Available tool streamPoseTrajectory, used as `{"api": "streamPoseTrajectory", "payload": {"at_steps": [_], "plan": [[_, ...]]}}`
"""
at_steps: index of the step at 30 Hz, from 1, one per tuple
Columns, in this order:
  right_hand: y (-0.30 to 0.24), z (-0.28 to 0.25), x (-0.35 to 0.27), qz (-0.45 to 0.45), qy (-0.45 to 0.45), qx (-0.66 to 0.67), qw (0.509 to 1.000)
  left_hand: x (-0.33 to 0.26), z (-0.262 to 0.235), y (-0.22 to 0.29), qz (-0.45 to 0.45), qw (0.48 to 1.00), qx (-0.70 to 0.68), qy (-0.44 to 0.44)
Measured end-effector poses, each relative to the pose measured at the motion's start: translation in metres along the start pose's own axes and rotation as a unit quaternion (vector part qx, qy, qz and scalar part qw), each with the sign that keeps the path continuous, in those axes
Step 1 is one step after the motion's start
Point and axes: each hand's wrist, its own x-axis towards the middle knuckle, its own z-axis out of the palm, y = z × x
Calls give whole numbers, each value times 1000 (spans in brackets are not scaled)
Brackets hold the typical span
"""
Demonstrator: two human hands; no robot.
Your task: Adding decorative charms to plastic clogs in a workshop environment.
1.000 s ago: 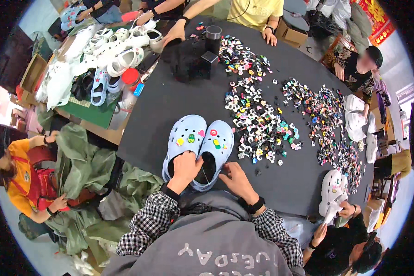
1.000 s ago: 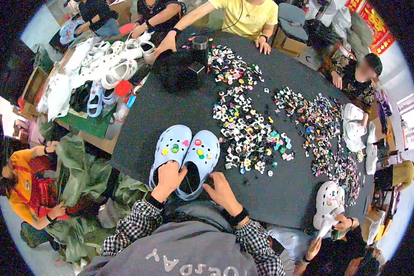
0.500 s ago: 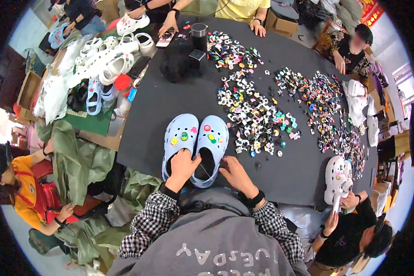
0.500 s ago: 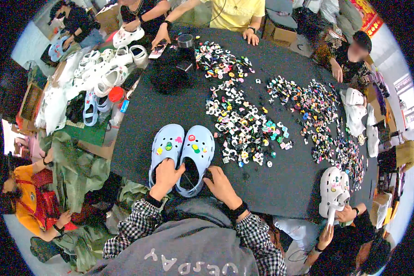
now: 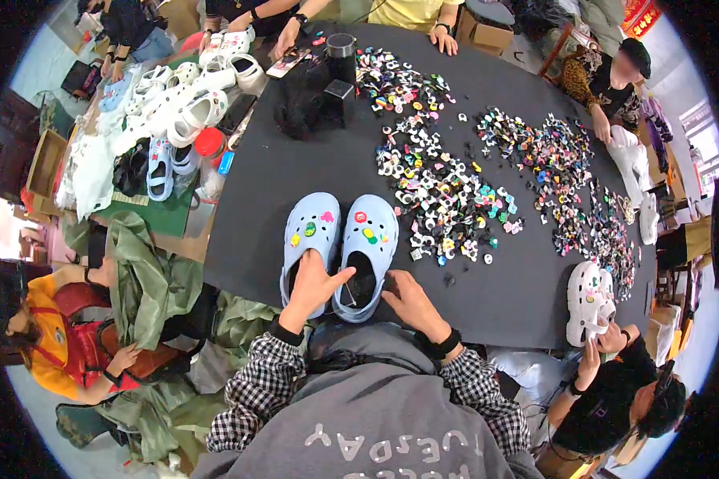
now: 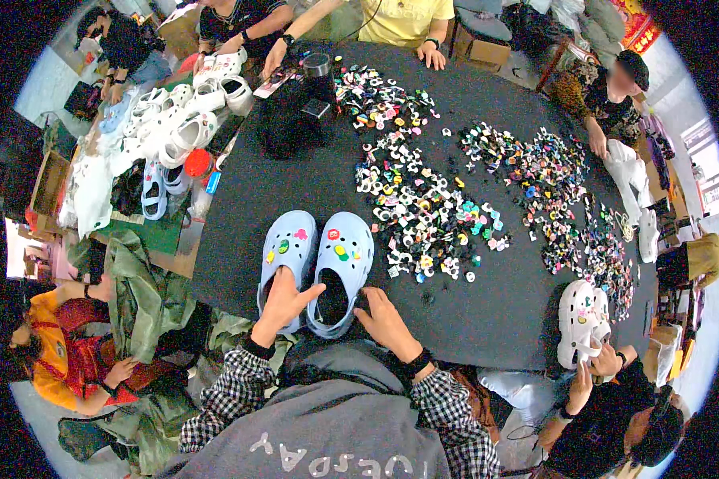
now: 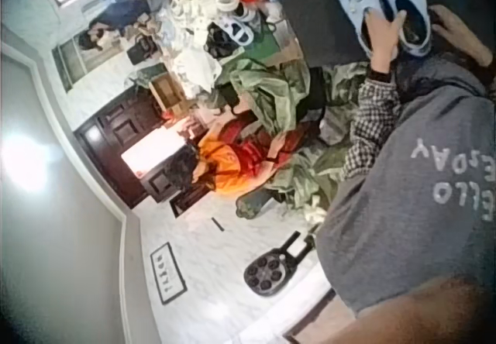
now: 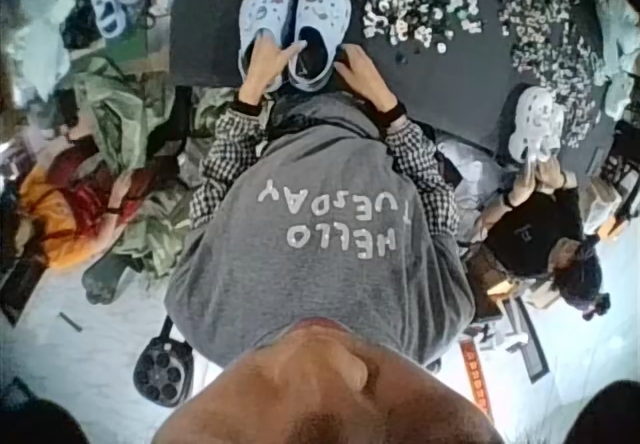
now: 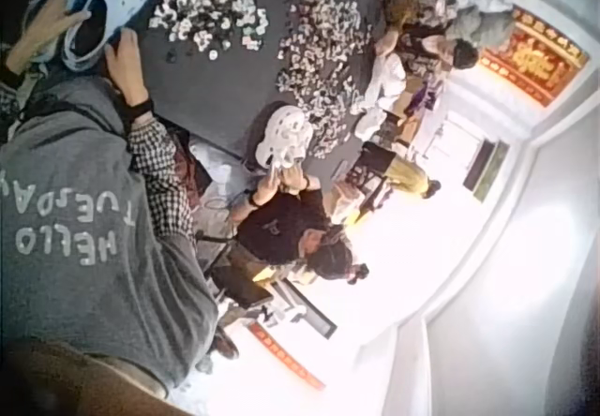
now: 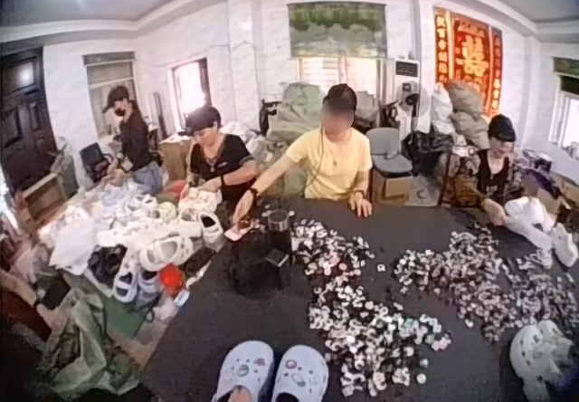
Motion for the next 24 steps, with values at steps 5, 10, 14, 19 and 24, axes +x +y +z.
{"api": "streamPoseTrajectory", "payload": {"at_steps": [5,10,14,19,24], "plan": [[2,1,0,4,-8,-14,1000,5,13,-3,37,998,30,36],[-11,3,6,44,-21,-31,998,5,23,-5,58,996,43,47],[-9,6,6,42,-16,-39,998,7,34,-7,110,988,78,78],[-13,3,5,52,-17,-43,998,16,34,-10,77,990,94,65],[-11,5,7,56,-19,-42,997,15,32,-10,111,985,102,81]]}}
